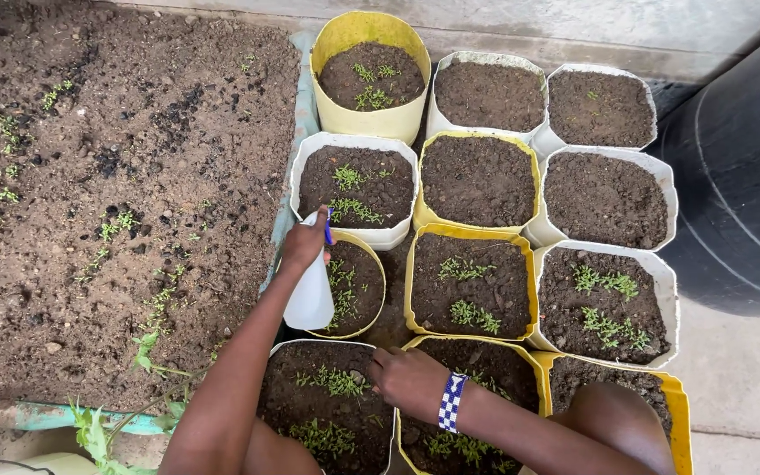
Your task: Watering small seedlings in individual containers using a spray bottle.
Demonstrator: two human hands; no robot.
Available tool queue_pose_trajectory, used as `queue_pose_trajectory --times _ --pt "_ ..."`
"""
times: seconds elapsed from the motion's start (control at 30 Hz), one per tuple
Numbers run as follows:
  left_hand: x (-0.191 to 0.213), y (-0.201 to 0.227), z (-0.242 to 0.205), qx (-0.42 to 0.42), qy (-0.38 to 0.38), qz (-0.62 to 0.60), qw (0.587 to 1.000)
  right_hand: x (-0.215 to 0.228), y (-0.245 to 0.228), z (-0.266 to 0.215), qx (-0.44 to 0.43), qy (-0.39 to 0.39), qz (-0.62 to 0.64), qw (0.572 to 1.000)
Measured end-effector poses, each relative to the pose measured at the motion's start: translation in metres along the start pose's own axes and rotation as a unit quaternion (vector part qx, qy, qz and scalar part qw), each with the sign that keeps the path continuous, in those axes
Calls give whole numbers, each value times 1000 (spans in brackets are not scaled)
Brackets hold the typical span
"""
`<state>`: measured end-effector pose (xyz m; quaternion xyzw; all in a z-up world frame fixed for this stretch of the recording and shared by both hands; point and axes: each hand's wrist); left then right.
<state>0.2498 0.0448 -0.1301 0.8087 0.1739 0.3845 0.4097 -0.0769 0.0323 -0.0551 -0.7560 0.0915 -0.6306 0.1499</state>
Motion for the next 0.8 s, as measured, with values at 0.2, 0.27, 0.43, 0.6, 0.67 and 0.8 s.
queue_pose_trajectory --times 0.2,0.27,0.43,0.6,0.67,0.8 --pt "-24 25 -20 -26 -37 29 999 2 -3 1 0 -13 -14 1000" --pt "-35 19 -10 -32 -39 30 998 0 -3 0 0 -13 -17 1000" --pt "-50 20 1 -56 -31 26 998 -1 0 -1 3 -8 -16 1000" --pt "-56 25 -3 -57 6 9 998 -1 0 2 -6 -34 -25 999" --pt "-57 25 -3 -56 2 16 998 -1 -1 3 -6 -35 -21 999" --pt "-57 32 -6 -35 -2 57 998 -1 -1 3 1 -25 -26 999"
Point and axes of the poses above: each hand's wrist, its own z-axis towards the middle knuckle, its own x-axis out of the back of the hand, y = z × x, and after that the axes turned 6 degrees about -x, right-handed
